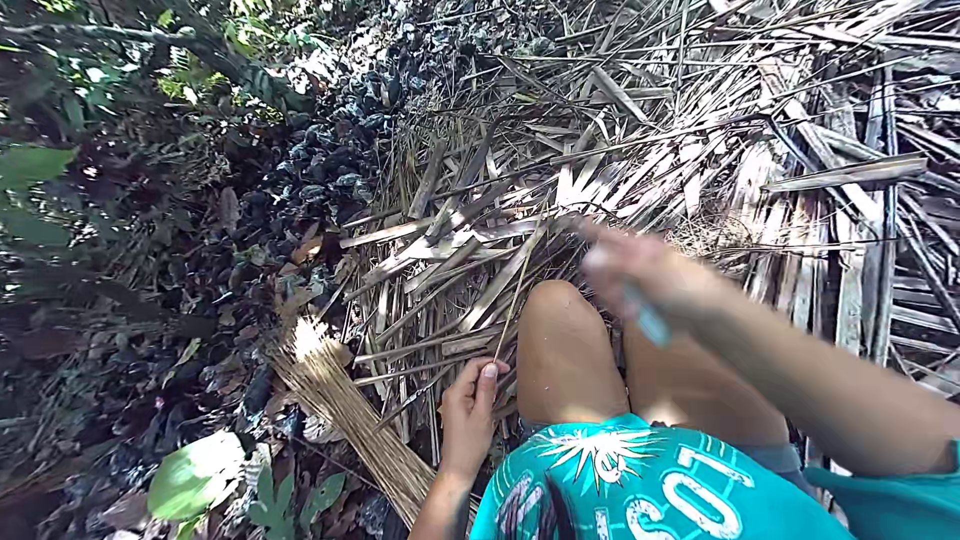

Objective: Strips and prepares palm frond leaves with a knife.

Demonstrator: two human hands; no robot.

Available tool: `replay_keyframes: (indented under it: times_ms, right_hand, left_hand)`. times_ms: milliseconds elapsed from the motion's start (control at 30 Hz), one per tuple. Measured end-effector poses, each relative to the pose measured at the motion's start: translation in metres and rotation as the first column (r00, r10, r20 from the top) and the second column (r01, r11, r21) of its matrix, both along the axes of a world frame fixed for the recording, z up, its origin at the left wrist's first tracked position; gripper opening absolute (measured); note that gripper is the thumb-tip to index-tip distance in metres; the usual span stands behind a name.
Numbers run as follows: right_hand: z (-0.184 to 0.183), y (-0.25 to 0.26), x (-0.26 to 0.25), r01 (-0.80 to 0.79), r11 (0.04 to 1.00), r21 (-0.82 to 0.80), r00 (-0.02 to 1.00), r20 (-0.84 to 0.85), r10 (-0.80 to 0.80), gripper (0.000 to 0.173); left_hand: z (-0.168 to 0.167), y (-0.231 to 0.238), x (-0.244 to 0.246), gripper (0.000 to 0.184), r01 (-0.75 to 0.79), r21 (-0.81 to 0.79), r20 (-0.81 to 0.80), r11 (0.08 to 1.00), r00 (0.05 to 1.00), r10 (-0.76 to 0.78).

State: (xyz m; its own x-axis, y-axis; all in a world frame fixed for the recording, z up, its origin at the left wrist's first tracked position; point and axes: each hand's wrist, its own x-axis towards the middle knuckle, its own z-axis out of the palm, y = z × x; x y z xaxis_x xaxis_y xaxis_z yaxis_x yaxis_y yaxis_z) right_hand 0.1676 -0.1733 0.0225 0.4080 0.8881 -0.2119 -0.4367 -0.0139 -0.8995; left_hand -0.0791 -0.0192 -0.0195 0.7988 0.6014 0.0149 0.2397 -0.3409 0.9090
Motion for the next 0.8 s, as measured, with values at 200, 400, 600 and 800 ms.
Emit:
replay_keyframes:
  times_ms: [200,400,600,800]
  right_hand:
    - [-0.015,0.022,-0.038,-0.329,0.942,-0.065,0.943,-0.066,0.325,0.034]
    - [0.006,0.004,0.057,0.252,0.959,0.132,0.968,-0.049,-0.247,0.034]
    - [-0.024,0.011,-0.059,-0.454,0.891,0.001,0.889,-0.066,0.453,0.048]
    - [-0.017,-0.005,-0.012,-0.294,0.955,0.041,0.954,-0.058,0.296,0.031]
  left_hand:
    - [0.000,-0.001,-0.005,0.026,0.072,0.010,0.021,0.997,0.997,-0.072]
    - [-0.003,0.002,-0.025,0.026,0.044,0.031,-0.081,0.999,0.996,-0.041]
    - [0.002,-0.006,-0.001,0.026,0.132,0.030,-0.009,0.991,0.991,-0.132]
    - [-0.002,0.002,-0.014,0.027,0.216,-0.050,0.014,0.975,0.976,-0.216]
